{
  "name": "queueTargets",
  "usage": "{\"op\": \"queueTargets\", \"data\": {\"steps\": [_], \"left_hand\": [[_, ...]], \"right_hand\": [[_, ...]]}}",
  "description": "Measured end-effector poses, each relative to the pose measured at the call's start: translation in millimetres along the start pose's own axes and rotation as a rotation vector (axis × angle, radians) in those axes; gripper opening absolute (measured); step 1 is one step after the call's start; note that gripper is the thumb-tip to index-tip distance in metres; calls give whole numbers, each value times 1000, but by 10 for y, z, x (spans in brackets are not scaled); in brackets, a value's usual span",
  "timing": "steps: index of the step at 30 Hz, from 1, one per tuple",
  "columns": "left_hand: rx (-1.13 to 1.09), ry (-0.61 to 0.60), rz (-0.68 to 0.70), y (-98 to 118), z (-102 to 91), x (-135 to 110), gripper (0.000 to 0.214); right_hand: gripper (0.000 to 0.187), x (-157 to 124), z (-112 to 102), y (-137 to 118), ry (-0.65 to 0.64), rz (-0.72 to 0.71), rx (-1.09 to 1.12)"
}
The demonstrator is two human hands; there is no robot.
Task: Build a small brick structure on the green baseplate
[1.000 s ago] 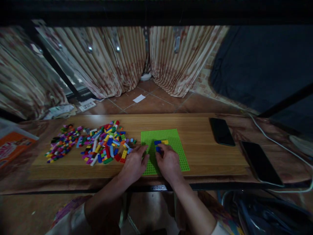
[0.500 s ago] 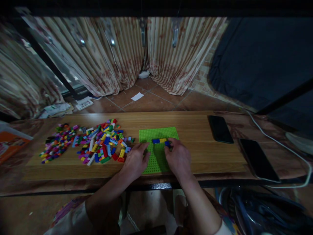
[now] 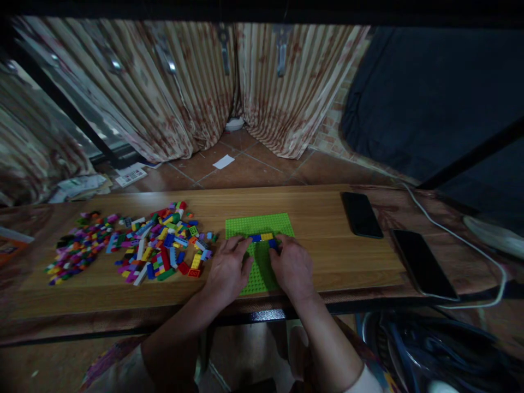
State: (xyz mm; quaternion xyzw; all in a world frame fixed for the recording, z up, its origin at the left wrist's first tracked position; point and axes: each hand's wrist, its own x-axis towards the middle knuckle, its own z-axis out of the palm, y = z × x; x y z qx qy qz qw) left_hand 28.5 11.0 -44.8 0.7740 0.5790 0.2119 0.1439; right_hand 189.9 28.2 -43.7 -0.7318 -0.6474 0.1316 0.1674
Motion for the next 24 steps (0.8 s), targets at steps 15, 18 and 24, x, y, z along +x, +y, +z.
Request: {"op": "queueTargets", "data": {"steps": [15, 18, 24], "left_hand": [[130, -45, 77, 127, 68, -39, 37], [166, -46, 83, 161, 81, -39, 37], [200, -60, 84, 170, 126, -35, 35]], "right_hand": [[28, 38, -81, 103, -7, 31, 88], [25, 57, -59, 124, -19, 23, 100], [21, 92, -29, 121, -31, 19, 118]]}}
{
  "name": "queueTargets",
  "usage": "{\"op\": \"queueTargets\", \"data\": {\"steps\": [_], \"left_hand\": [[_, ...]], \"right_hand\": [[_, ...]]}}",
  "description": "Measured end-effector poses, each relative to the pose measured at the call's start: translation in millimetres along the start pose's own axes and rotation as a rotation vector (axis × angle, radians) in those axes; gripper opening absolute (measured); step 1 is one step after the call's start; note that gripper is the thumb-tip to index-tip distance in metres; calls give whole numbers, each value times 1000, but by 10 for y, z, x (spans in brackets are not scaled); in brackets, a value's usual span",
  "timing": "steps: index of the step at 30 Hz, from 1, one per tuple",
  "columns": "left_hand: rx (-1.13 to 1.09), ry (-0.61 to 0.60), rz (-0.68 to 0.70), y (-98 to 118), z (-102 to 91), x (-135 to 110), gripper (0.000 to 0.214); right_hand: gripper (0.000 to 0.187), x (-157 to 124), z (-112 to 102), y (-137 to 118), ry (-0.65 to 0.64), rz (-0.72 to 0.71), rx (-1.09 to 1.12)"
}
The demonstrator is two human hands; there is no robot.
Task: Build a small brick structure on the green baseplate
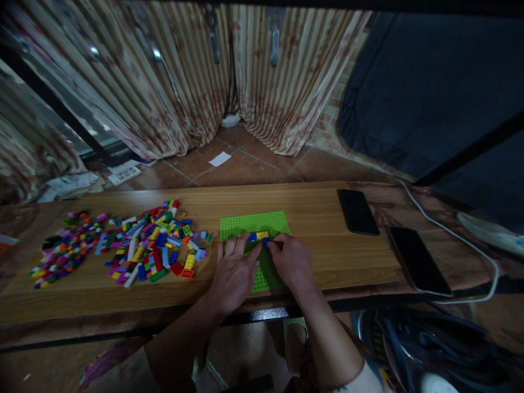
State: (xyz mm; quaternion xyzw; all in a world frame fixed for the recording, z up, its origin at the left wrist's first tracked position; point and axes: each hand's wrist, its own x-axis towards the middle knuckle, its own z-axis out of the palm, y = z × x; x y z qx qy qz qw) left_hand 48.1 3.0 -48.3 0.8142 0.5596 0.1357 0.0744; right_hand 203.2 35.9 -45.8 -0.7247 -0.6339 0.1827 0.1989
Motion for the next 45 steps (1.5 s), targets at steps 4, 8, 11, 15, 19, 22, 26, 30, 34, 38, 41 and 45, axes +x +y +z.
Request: {"op": "queueTargets", "data": {"steps": [4, 8, 11, 15, 19, 22, 26, 30, 34, 38, 41, 45], "left_hand": [[-3, -9, -6, 9, 5, 7, 34], [8, -23, -21, 28, 3, 9, 37], [24, -14, -14, 40, 13, 2, 41], [33, -20, -3, 51, 41, -9, 45], [52, -29, 23, 61, 50, -3, 46], [62, -31, 41, 69, 39, 18, 44], [48, -50, 33, 71, 24, 51, 44], [15, -52, 16, 56, 25, 66, 44], [-20, -48, 11, 43, 25, 65, 45], [-33, -41, -4, 47, 24, 61, 46], [-30, -4, -8, 52, 39, 49, 45], [-30, 29, -12, 49, 69, 23, 45]], "right_hand": [[20, 24, -1, 10, -15, -5, 61], [18, 40, 10, 23, -11, 6, 144], [17, 45, 19, 26, 1, 22, 180], [16, 56, 30, 42, 4, 32, 208], [15, 75, 52, 75, -5, 38, 257], [14, 89, 68, 102, -12, 27, 278], [14, 121, 62, 130, -35, 19, 290], [13, 185, 24, 137, -100, 13, 275], [11, 237, -8, 123, -140, -8, 247], [11, 235, -10, 115, -128, 3, 222], [14, 223, -11, 134, -122, -9, 234], [19, 238, -37, 173, -161, -17, 282]]}}
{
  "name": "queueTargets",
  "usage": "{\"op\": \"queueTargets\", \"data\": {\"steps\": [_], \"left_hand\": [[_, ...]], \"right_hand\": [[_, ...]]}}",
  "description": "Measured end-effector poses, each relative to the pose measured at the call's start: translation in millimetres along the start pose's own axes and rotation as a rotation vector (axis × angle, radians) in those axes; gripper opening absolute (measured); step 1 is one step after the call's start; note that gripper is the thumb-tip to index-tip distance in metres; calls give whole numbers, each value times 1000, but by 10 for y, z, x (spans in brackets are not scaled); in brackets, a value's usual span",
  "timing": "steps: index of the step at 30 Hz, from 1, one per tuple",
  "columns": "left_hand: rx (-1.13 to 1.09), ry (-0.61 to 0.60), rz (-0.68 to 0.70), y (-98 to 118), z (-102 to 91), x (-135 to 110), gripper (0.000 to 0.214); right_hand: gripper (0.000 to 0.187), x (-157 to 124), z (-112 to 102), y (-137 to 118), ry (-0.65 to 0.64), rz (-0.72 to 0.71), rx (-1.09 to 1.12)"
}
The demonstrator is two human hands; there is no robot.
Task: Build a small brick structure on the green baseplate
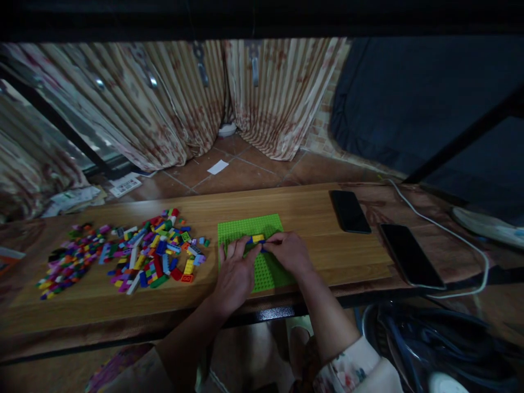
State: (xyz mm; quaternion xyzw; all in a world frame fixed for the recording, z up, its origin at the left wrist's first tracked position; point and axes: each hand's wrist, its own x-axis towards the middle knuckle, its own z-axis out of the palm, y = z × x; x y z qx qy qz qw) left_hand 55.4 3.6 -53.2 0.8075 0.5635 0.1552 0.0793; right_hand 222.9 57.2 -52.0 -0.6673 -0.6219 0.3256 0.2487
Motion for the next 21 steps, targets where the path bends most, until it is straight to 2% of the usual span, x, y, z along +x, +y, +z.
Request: {"op": "queueTargets", "data": {"steps": [3, 7, 10, 14, 21], "left_hand": [[-1, 5, -11, -4, 5, -10, 45], [-44, 35, -15, -14, -30, 2, 45], [-118, 99, -35, -57, -76, 32, 44], [-256, 201, -155, -217, -161, 91, 43], [-431, 370, -268, -538, -329, 122, 36]], "right_hand": [[27, 25, -18, 5, -23, 75, 49], [33, 47, -23, -29, 26, 107, 18], [31, 41, -41, -78, 132, 67, -38], [29, 5, -48, -147, 286, -54, -48], [22, -51, 143, -169, 151, -193, 32]]}}
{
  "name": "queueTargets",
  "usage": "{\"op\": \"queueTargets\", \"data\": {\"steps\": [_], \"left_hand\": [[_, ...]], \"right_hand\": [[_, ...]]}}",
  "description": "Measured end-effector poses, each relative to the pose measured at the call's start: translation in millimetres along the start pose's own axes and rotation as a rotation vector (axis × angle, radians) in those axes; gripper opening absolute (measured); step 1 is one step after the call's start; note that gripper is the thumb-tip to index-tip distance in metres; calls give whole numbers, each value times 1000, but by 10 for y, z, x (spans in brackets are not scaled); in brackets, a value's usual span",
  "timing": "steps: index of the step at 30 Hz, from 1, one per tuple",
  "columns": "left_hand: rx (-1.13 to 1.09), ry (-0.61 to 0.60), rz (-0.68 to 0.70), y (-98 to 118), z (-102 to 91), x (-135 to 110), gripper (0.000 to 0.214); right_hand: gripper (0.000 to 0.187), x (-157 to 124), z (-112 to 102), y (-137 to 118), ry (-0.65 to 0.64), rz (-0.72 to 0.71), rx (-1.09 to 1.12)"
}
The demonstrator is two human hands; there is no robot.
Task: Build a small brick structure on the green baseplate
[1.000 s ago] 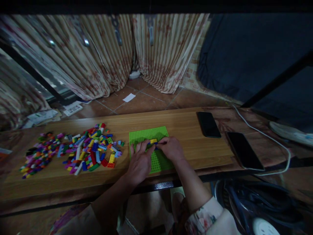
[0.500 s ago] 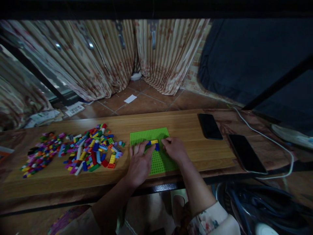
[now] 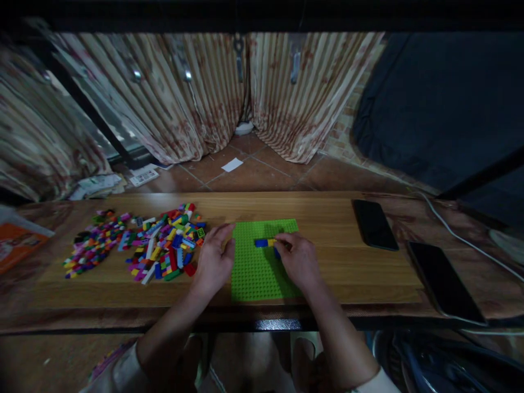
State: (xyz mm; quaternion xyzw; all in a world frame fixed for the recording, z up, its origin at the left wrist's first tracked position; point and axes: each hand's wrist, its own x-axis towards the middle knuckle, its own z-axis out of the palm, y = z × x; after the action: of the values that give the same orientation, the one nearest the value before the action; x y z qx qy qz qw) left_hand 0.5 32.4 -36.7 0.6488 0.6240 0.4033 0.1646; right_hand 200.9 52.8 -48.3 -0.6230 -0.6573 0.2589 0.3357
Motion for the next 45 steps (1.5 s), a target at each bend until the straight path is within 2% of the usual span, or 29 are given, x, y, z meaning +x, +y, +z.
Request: {"op": "queueTargets", "data": {"steps": [4, 11, 19, 22, 25, 28, 29, 32, 35, 39, 43, 45], "left_hand": [[-62, 24, -4, -31, -82, 27, 34], [-180, 144, -113, -186, -263, 137, 31], [-461, 396, -346, -356, -574, 280, 27], [-564, 470, -378, -398, -651, 318, 24], [-619, 516, -377, -433, -694, 344, 20], [-697, 536, -406, -448, -721, 359, 19], [-718, 540, -413, -448, -729, 361, 19], [-740, 554, -406, -438, -755, 361, 16], [-756, 553, -416, -428, -786, 351, 17], [-785, 528, -447, -426, -828, 333, 19], [-787, 498, -453, -410, -850, 321, 20], [-772, 483, -453, -393, -849, 316, 20]], "right_hand": [[20, 5, 78, 64, -60, -49, -99], [25, 11, 120, 160, -56, -2, -116], [31, 95, 177, 182, -1, -3, -170], [32, 131, 166, 173, -9, -17, -203], [30, 110, 172, 44, 49, -82, -265], [27, -14, 265, -240, 109, -237, -231], [25, -76, 324, -349, 81, -290, -176], [22, -274, 553, -625, -135, -479, -73], [30, -401, 772, -747, -263, -609, -61], [33, -393, 918, -746, -260, -612, -95], [26, -299, 976, -758, -137, -492, -154], [26, -263, 1020, -792, -131, -437, -186]]}}
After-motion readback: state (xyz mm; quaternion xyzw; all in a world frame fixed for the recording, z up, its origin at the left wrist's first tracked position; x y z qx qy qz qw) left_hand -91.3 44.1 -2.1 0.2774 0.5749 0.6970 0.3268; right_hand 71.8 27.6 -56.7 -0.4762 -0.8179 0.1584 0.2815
